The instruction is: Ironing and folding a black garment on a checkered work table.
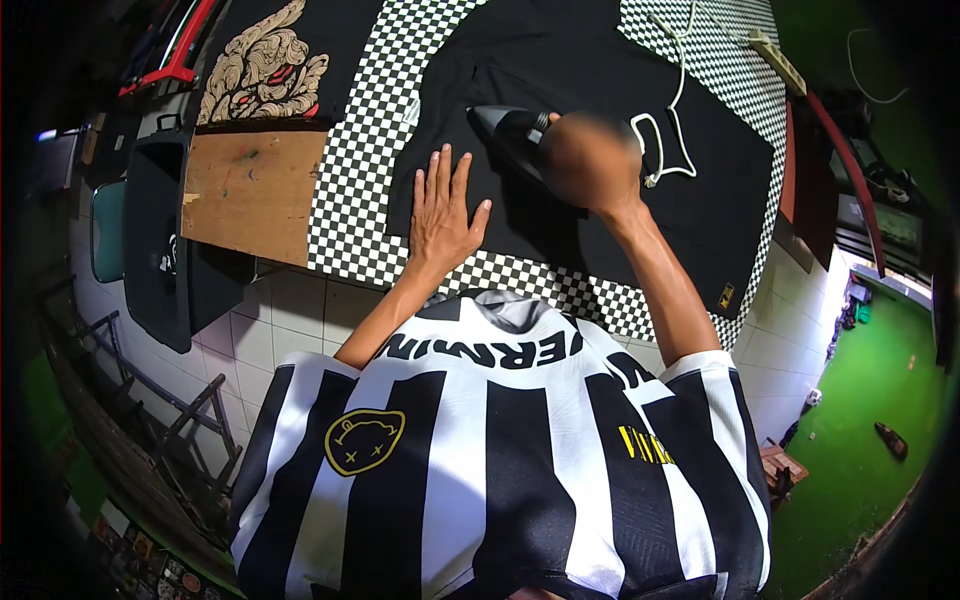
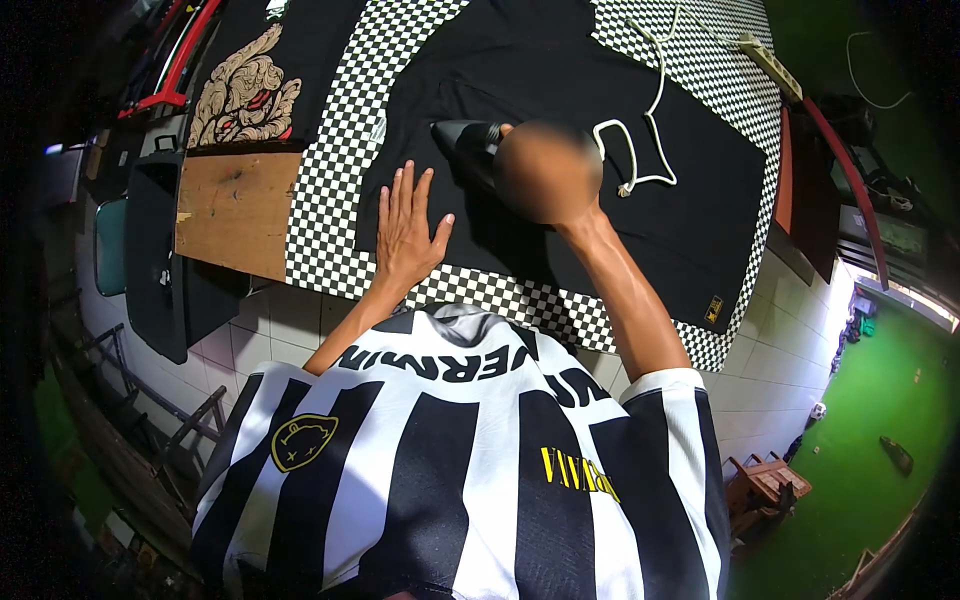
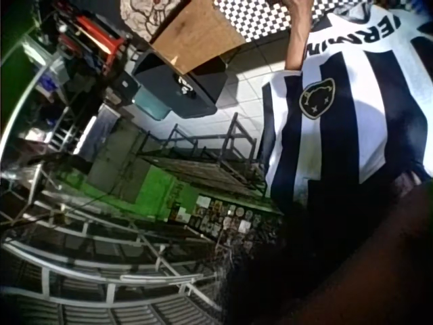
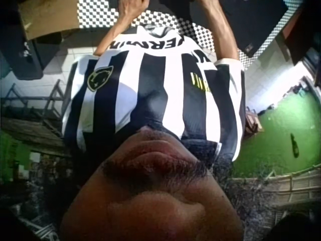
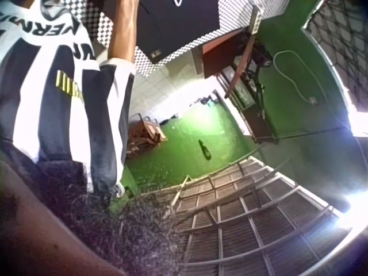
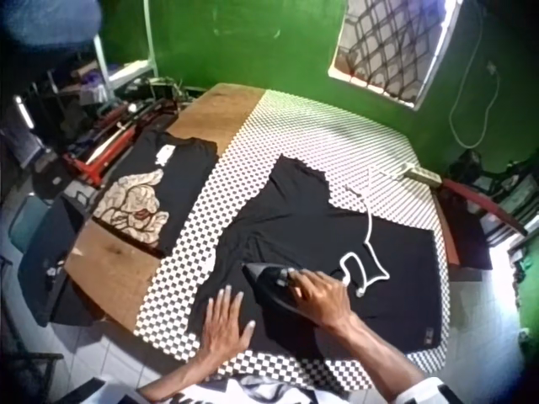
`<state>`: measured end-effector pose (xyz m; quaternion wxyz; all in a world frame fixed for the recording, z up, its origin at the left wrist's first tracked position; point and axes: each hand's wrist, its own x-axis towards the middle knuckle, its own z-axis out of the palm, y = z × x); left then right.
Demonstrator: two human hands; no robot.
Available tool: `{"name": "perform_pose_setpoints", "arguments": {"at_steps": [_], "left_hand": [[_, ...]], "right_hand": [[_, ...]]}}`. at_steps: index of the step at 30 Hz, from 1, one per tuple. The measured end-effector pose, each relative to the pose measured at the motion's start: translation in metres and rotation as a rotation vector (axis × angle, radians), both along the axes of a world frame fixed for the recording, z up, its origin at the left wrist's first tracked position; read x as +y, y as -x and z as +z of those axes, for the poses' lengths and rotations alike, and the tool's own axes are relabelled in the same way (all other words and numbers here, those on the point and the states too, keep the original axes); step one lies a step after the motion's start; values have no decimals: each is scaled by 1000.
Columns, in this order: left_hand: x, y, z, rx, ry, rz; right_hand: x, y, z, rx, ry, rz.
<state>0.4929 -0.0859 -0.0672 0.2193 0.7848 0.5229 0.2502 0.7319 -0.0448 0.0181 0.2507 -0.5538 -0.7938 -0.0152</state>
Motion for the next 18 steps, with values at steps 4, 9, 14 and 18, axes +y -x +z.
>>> {"name": "perform_pose_setpoints", "arguments": {"at_steps": [4,9,14,18], "left_hand": [[1,-4,0,211,-18,-14],[0,-5,0,224,-17,-12],[-1,-5,-1,194,-1,8],[0,-5,1,185,-1,16]], "right_hand": [[25,-8,-1,-29,9,-43],[40,-11,1,7,-14,-86],[35,-17,9,83,34,-1],[11,-26,20,84,41,89]]}}
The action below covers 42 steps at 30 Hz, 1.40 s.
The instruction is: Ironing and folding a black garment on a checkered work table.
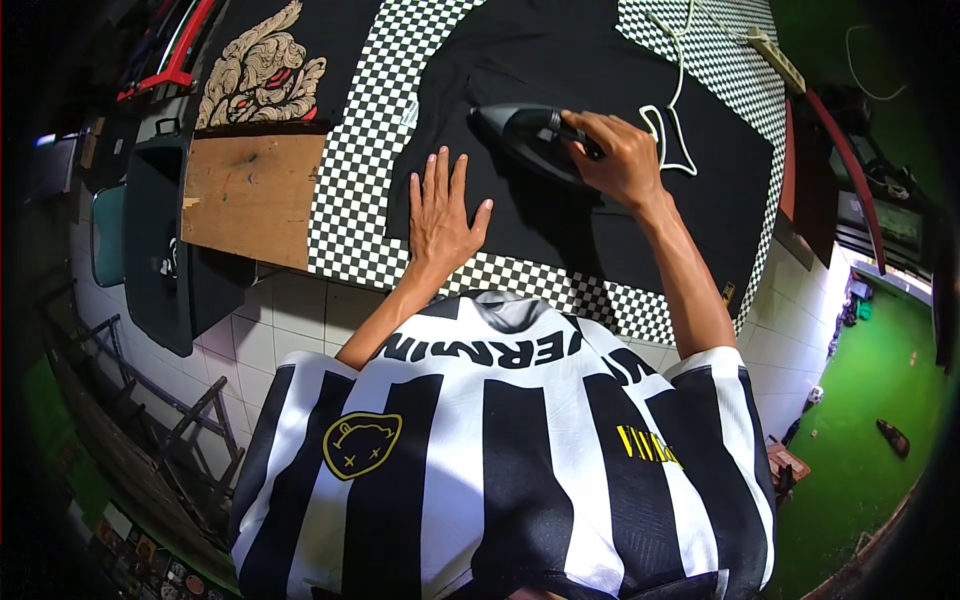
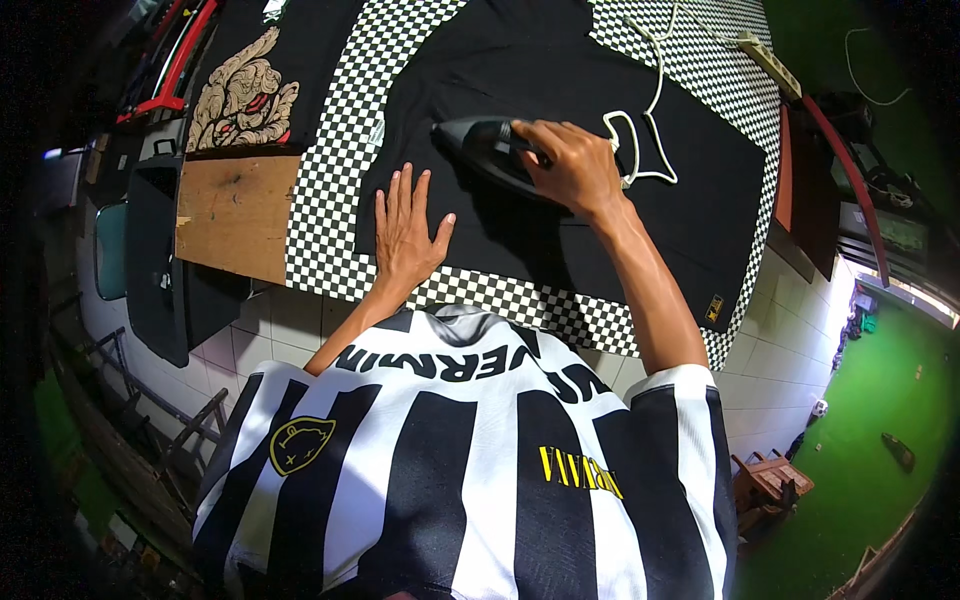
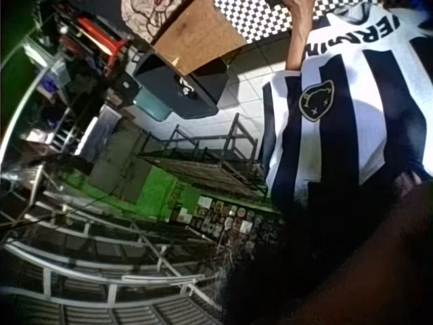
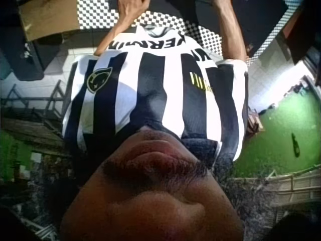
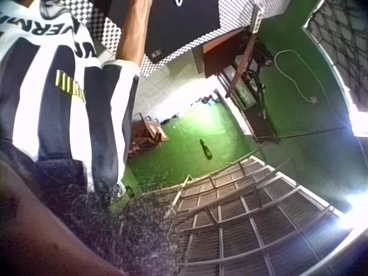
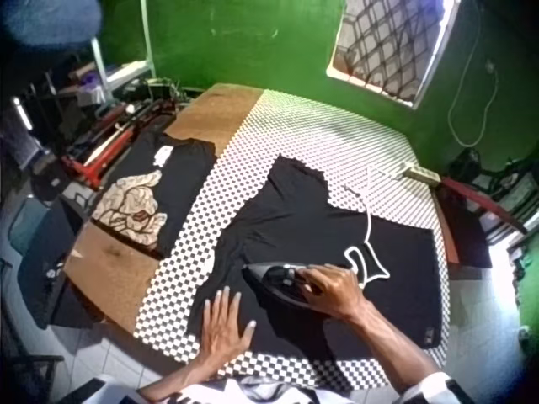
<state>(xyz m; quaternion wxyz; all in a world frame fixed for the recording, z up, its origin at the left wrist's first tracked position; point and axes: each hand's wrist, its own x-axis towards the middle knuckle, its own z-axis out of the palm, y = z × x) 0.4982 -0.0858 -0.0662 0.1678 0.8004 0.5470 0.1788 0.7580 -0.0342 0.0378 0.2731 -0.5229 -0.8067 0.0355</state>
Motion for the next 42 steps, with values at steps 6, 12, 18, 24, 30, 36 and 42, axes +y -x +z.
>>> {"name": "perform_pose_setpoints", "arguments": {"at_steps": [6,12,18,24,30,36,42], "left_hand": [[1,2,1,-24,23,29],[-2,-1,-4,-32,5,33],[-3,1,0,16,-4,18],[-4,0,-4,57,-28,24],[-2,1,-5,47,-12,14],[3,-7,12,-4,25,33],[29,-20,-4,-64,-27,-73]], "right_hand": [[-16,1,-14,-56,56,133],[4,18,-24,-131,-48,39],[29,26,-29,-152,-90,-36],[44,25,-33,-152,-144,-33],[41,19,-20,-118,-106,-64],[23,-18,-10,-68,-25,28],[14,-16,-20,-79,-23,132]]}}
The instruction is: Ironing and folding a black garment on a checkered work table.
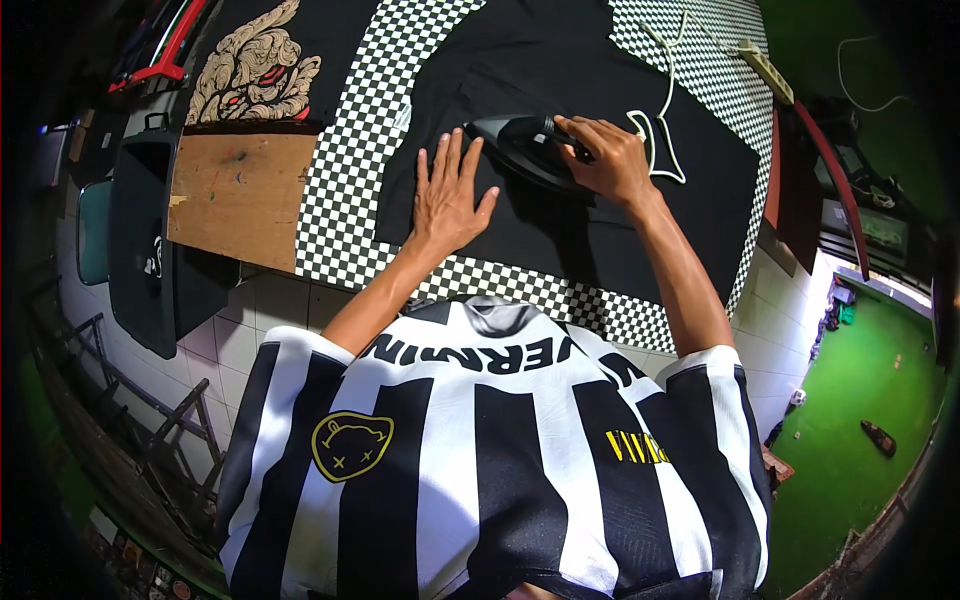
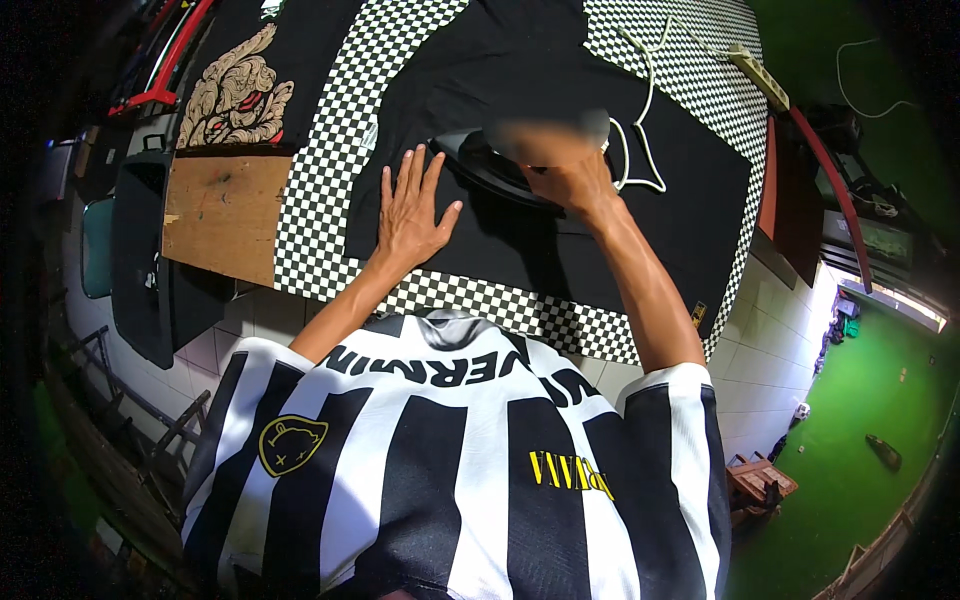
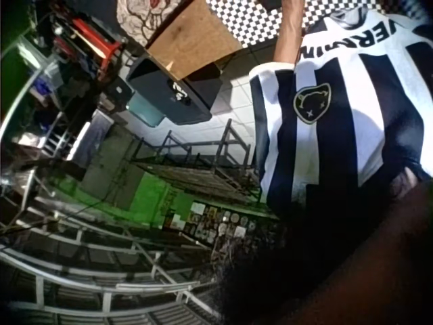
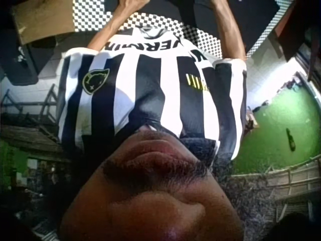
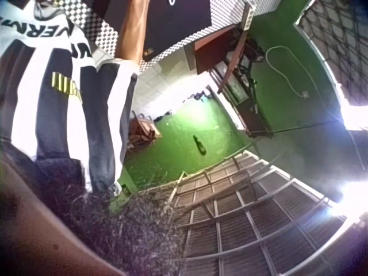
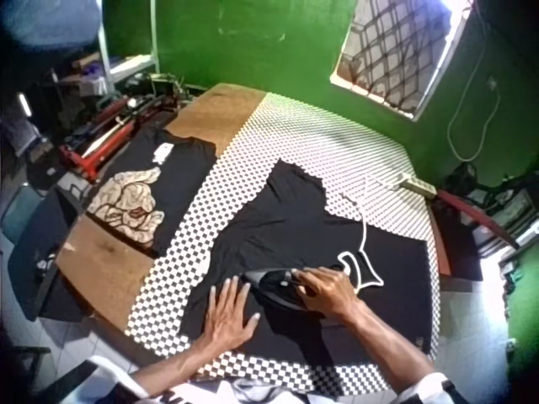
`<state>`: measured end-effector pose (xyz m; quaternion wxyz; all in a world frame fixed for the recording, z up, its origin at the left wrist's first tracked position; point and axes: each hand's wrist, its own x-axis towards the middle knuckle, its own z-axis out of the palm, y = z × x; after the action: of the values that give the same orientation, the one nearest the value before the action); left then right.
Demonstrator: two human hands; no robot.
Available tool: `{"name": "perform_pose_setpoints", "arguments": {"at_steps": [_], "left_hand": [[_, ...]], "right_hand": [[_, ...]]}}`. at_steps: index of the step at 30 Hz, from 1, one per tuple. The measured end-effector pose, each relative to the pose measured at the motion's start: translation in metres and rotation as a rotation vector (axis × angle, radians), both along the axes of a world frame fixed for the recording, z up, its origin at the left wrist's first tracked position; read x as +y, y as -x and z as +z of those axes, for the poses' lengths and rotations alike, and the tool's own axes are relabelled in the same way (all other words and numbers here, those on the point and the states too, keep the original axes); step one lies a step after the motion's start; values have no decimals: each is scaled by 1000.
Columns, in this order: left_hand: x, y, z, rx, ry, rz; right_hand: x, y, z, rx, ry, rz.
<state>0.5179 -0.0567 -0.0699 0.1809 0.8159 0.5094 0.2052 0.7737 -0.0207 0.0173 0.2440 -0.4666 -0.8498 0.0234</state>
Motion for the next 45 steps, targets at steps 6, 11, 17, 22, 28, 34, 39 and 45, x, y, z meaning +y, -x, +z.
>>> {"name": "perform_pose_setpoints", "arguments": {"at_steps": [6,11,17,22,28,34,39,45], "left_hand": [[2,-3,-5,95,-22,-5],[1,-1,-6,126,-19,-6],[3,1,-6,116,-24,0],[1,3,-5,98,-11,-4],[11,-1,-4,10,-4,3],[17,-10,17,-12,-16,-12],[48,-27,34,-50,-44,-80],[84,-44,45,-91,-66,-91]], "right_hand": [[18,19,-9,-89,-124,-152],[37,28,-16,-114,-124,-236],[49,17,-13,-143,-101,-319],[53,5,-22,-174,-145,-339],[81,-34,-16,-142,-172,-297],[98,-73,36,-302,113,-574],[110,-92,57,-134,-48,-636],[127,-103,16,757,-218,-807]]}}
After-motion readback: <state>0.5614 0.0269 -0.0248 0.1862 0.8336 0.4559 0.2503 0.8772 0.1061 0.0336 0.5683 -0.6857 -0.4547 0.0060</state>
